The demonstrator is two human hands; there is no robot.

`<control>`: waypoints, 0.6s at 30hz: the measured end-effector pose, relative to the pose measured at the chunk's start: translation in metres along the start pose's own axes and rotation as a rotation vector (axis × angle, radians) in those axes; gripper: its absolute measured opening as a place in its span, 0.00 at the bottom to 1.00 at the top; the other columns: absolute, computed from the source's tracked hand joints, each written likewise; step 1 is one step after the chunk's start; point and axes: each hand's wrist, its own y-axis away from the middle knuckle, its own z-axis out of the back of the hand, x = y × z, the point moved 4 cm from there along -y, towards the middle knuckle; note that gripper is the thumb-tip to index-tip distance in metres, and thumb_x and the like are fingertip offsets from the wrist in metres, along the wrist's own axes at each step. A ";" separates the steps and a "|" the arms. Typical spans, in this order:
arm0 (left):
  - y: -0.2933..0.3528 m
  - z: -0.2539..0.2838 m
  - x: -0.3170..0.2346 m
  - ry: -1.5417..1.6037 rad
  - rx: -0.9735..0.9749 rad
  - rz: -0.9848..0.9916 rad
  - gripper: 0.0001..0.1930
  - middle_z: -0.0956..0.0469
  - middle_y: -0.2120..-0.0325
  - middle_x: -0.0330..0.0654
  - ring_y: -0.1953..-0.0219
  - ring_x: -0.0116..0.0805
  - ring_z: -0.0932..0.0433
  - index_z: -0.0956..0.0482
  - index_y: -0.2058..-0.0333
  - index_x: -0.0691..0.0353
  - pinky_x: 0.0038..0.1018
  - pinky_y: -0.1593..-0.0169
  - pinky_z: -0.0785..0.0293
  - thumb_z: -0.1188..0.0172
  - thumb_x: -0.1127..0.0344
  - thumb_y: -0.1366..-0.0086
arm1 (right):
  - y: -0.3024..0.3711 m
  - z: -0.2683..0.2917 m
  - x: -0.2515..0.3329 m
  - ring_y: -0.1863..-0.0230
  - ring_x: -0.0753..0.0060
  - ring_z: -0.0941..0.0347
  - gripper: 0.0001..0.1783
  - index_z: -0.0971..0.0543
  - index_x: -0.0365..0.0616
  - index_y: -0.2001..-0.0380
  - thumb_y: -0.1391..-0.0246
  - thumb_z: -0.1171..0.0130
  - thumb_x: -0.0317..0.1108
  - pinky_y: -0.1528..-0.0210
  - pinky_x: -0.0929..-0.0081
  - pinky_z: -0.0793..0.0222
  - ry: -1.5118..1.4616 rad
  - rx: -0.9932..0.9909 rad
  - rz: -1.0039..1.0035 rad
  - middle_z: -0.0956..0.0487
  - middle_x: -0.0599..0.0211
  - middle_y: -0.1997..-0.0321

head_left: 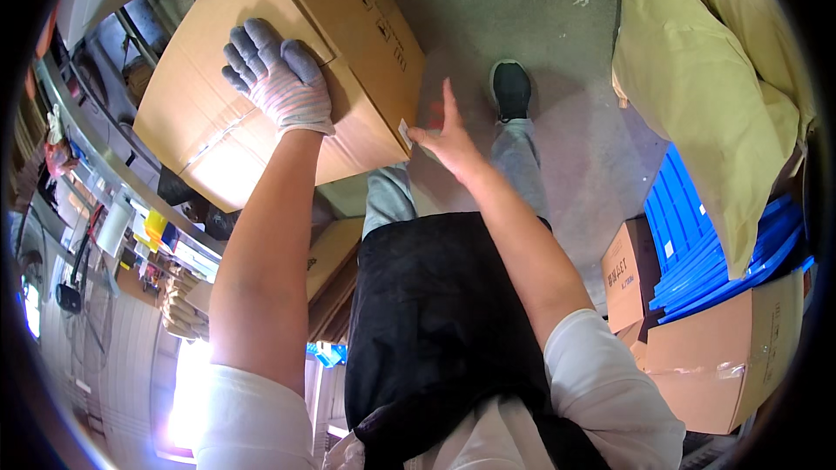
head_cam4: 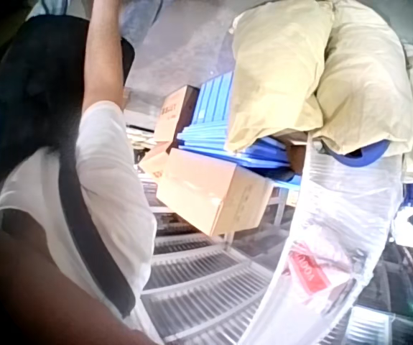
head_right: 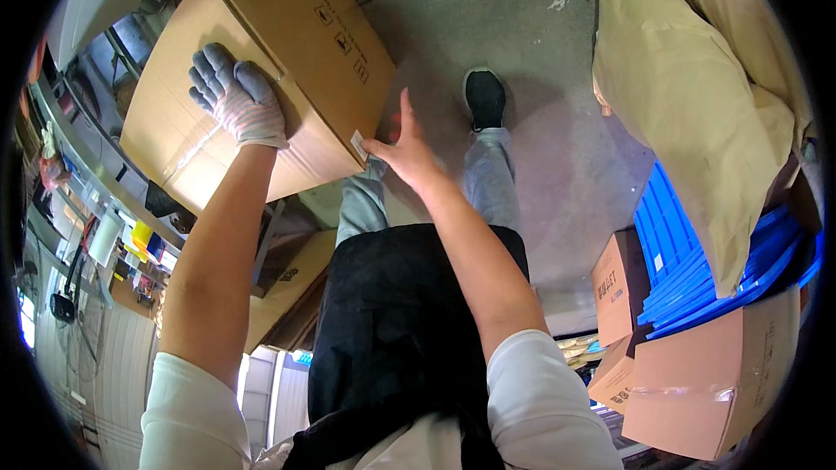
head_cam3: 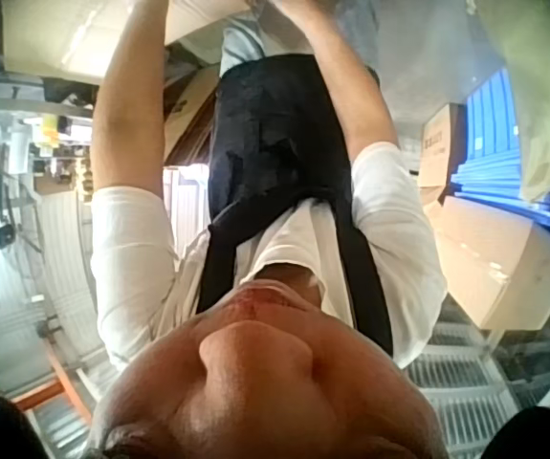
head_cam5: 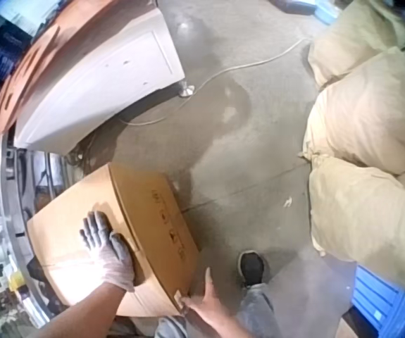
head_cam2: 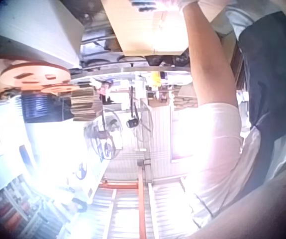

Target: The person packs blue plastic reels into a cardboard box, seals the box with a tape dispenser, applies a label, and stacks it on a pallet.

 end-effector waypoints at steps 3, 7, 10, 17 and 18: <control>0.000 0.002 -0.002 -0.015 0.005 -0.002 0.34 0.48 0.32 0.57 0.29 0.59 0.55 0.45 0.32 0.62 0.50 0.28 0.68 0.64 0.49 0.32 | 0.008 -0.027 -0.015 0.37 0.58 0.37 0.54 0.61 0.63 0.26 0.45 0.36 0.48 0.41 0.63 0.34 -0.332 0.026 -0.201 0.45 0.57 0.28; -0.002 0.001 -0.005 0.018 -0.001 -0.026 0.34 0.48 0.32 0.58 0.30 0.62 0.55 0.45 0.33 0.61 0.54 0.29 0.67 0.59 0.52 0.35 | -0.023 -0.046 -0.037 0.34 0.63 0.40 0.45 0.55 0.61 0.27 0.39 0.44 0.55 0.41 0.61 0.35 -0.546 -0.135 -0.012 0.42 0.60 0.28; -0.001 0.000 -0.001 0.003 -0.009 -0.016 0.34 0.47 0.32 0.58 0.30 0.63 0.53 0.44 0.33 0.61 0.55 0.30 0.66 0.58 0.52 0.36 | -0.007 -0.046 -0.023 0.34 0.64 0.39 0.42 0.54 0.61 0.27 0.37 0.45 0.51 0.39 0.56 0.39 -0.624 -0.115 -0.138 0.37 0.60 0.31; -0.004 0.004 -0.006 -0.016 -0.068 -0.056 0.32 0.41 0.36 0.57 0.34 0.63 0.47 0.39 0.37 0.60 0.57 0.33 0.59 0.55 0.54 0.39 | 0.018 -0.039 -0.083 0.38 0.61 0.35 0.50 0.61 0.70 0.27 0.41 0.40 0.44 0.40 0.50 0.40 -0.601 -0.048 -0.184 0.34 0.62 0.34; -0.004 0.006 -0.006 -0.017 0.007 -0.017 0.33 0.48 0.31 0.56 0.29 0.59 0.54 0.45 0.32 0.60 0.52 0.29 0.66 0.63 0.50 0.33 | 0.027 -0.038 -0.080 0.40 0.64 0.33 0.51 0.59 0.66 0.27 0.44 0.37 0.39 0.41 0.53 0.39 -0.524 -0.052 -0.202 0.31 0.62 0.37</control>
